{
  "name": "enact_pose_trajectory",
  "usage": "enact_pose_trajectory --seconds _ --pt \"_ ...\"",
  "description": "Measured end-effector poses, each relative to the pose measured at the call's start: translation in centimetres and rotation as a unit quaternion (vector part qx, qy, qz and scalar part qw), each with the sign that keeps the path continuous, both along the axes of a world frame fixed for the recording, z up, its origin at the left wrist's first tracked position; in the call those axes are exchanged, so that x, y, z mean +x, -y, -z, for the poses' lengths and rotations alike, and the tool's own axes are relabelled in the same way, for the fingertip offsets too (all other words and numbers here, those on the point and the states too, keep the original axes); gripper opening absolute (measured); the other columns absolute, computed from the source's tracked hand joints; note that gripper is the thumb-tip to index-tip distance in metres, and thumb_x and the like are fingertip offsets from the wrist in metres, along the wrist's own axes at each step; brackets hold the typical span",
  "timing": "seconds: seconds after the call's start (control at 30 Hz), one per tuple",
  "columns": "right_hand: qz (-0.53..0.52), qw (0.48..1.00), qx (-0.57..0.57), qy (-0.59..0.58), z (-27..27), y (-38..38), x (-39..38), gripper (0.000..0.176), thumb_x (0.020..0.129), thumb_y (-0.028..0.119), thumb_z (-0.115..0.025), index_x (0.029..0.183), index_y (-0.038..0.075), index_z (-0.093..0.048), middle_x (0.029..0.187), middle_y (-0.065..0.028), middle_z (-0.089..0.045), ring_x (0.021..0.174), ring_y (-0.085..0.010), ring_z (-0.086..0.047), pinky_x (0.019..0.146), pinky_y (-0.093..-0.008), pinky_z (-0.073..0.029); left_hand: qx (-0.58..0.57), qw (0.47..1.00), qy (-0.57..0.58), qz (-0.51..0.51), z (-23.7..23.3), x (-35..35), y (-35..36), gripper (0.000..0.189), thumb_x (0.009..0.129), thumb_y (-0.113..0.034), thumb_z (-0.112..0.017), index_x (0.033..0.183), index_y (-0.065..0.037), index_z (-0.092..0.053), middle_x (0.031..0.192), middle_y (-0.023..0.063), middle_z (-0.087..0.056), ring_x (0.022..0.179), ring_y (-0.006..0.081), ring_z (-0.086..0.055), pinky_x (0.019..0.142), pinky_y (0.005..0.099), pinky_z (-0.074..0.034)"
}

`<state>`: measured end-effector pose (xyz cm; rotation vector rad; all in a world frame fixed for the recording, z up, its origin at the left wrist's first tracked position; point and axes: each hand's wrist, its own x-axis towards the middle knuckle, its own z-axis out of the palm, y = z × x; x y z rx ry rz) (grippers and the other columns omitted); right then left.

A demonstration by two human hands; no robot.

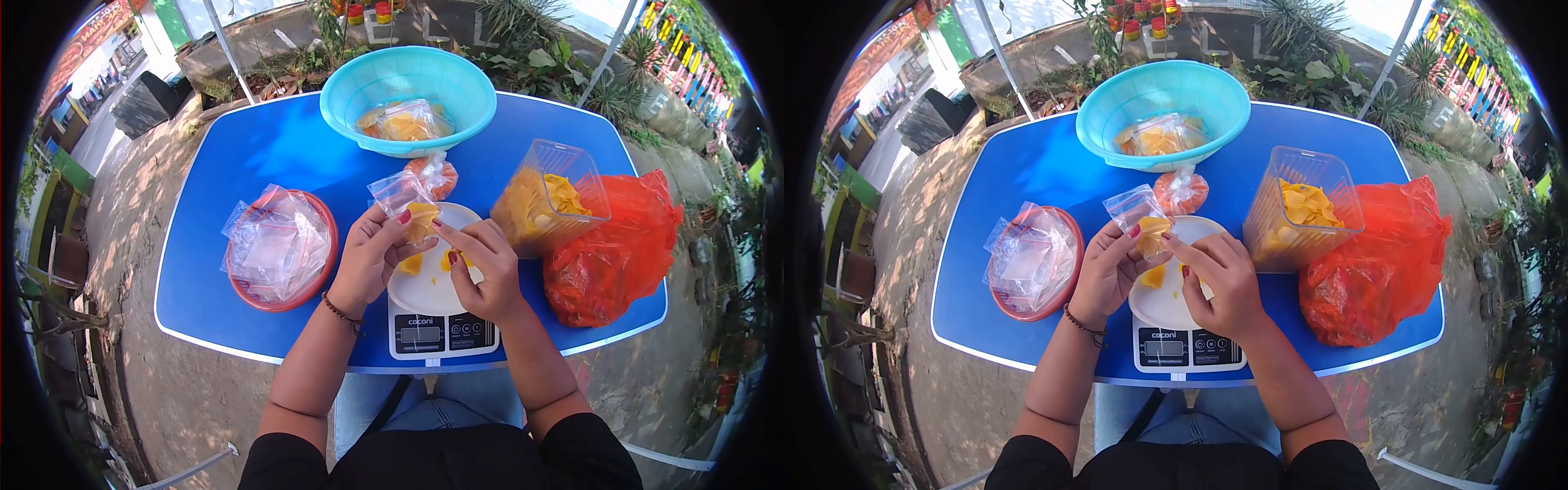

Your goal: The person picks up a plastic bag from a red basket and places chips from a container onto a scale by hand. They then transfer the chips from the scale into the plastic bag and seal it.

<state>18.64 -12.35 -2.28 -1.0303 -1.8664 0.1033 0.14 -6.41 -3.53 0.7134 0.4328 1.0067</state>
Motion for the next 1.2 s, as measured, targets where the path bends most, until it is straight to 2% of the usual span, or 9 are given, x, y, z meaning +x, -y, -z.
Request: enact_pose_trajectory --seconds 0.23,0.3,0.5,0.6,0.7,0.8,0.9,1.0,1.2 --pt "0.016 0.997 -0.073 -0.005 0.6 0.2 -0.2 0.053 0.074 -0.003 -0.059 0.126 0.006 -0.063 0.086 -0.0104 -0.060 0.077 -0.0280 -0.058 0.071 -0.0389 -0.046 0.057 0.998 -0.036 0.004 0.7 0.0 -0.2 0.033 0.097 -0.004 -0.052 0.130 0.002 -0.051 0.124 0.0164 -0.062 0.113 0.0237 -0.065 0.098 0.0393 -0.055" --pt "0.012 0.997 -0.072 -0.025 0.3 0.4 -0.4 0.052 0.075 -0.003 -0.059 0.126 0.006 -0.064 0.085 -0.0099 -0.060 0.077 -0.0274 -0.058 0.071 -0.0388 -0.045 0.055 0.998 -0.039 -0.017 0.1 0.1 0.2 0.031 0.098 -0.006 -0.053 0.128 0.001 -0.052 0.123 0.0156 -0.063 0.110 0.0224 -0.066 0.097 0.0385 -0.055" --pt "-0.029 0.999 -0.018 0.000 -0.3 0.3 0.0 0.048 0.073 -0.002 -0.060 0.120 0.007 -0.066 0.082 -0.0080 -0.060 0.076 -0.0259 -0.059 0.071 -0.0381 -0.045 0.093 0.978 -0.169 -0.079 0.5 -0.1 -0.2 0.028 0.098 -0.011 -0.058 0.124 0.002 -0.056 0.122 0.0137 -0.063 0.104 0.0193 -0.068 0.090 0.0350 -0.058" --pt "0.000 1.000 -0.026 -0.005 -0.2 0.3 -0.4 0.047 0.073 -0.002 -0.060 0.118 0.006 -0.067 0.082 -0.0079 -0.060 0.076 -0.0259 -0.058 0.070 -0.0383 -0.044 0.101 0.978 -0.158 -0.086 0.0 0.0 0.0 0.036 0.095 -0.013 -0.065 0.126 0.002 -0.056 0.113 0.0134 -0.067 0.101 0.0183 -0.068 0.092 0.0336 -0.056" --pt "0.012 0.999 -0.040 0.002 0.1 0.2 -0.3 0.046 0.072 -0.001 -0.060 0.117 0.006 -0.068 0.082 -0.0077 -0.059 0.075 -0.0258 -0.058 0.069 -0.0384 -0.044 0.087 0.990 -0.065 -0.088 0.4 0.2 0.1 0.034 0.093 -0.012 -0.067 0.123 0.002 -0.059 0.109 0.0119 -0.069 0.099 0.0164 -0.068 0.090 0.0315 -0.056" --pt "0.004 1.000 -0.027 0.001 0.0 0.2 -0.3 0.046 0.072 -0.001 -0.060 0.117 0.006 -0.068 0.081 -0.0074 -0.059 0.074 -0.0257 -0.058 0.069 -0.0382 -0.044 0.093 0.986 -0.104 -0.096 -0.2 0.5 0.3 0.032 0.092 -0.011 -0.068 0.121 0.002 -0.060 0.106 0.0104 -0.070 0.097 0.0154 -0.069 0.089 0.0298 -0.055" --pt "-0.006 1.000 -0.003 0.007 -0.2 0.2 -0.2 0.049 0.070 -0.006 -0.060 0.116 0.004 -0.069 0.081 -0.0083 -0.060 0.070 -0.0220 -0.058 0.067 -0.0332 -0.044 0.129 0.973 -0.174 -0.081 0.5 -0.1 -0.1 0.034 0.093 -0.012 -0.067 0.123 0.001 -0.058 0.111 0.0118 -0.068 0.104 0.0199 -0.068 0.091 0.0342 -0.056" --pt "-0.009 1.000 -0.012 0.010 0.0 0.2 -0.1 0.046 0.071 -0.001 -0.061 0.117 0.006 -0.068 0.082 -0.0071 -0.059 0.075 -0.0251 -0.058 0.069 -0.0374 -0.043 0.123 0.966 -0.212 -0.082 0.8 -0.3 -0.3 0.037 0.093 -0.013 -0.068 0.124 0.002 -0.058 0.112 0.0123 -0.068 0.104 0.0196 -0.068 0.091 0.0341 -0.056" --pt "0.026 0.999 -0.028 0.002 0.4 0.2 -0.3 0.046 0.072 -0.001 -0.061 0.117 0.006 -0.068 0.083 -0.0071 -0.061 0.075 -0.0245 -0.059 0.069 -0.0371 -0.043 0.063 0.992 -0.089 -0.061 -0.2 -0.1 0.1 0.040 0.092 -0.001 -0.060 0.131 0.003 -0.052 0.122 0.0164 -0.064 0.109 0.0221 -0.066 0.095 0.0339 -0.055"
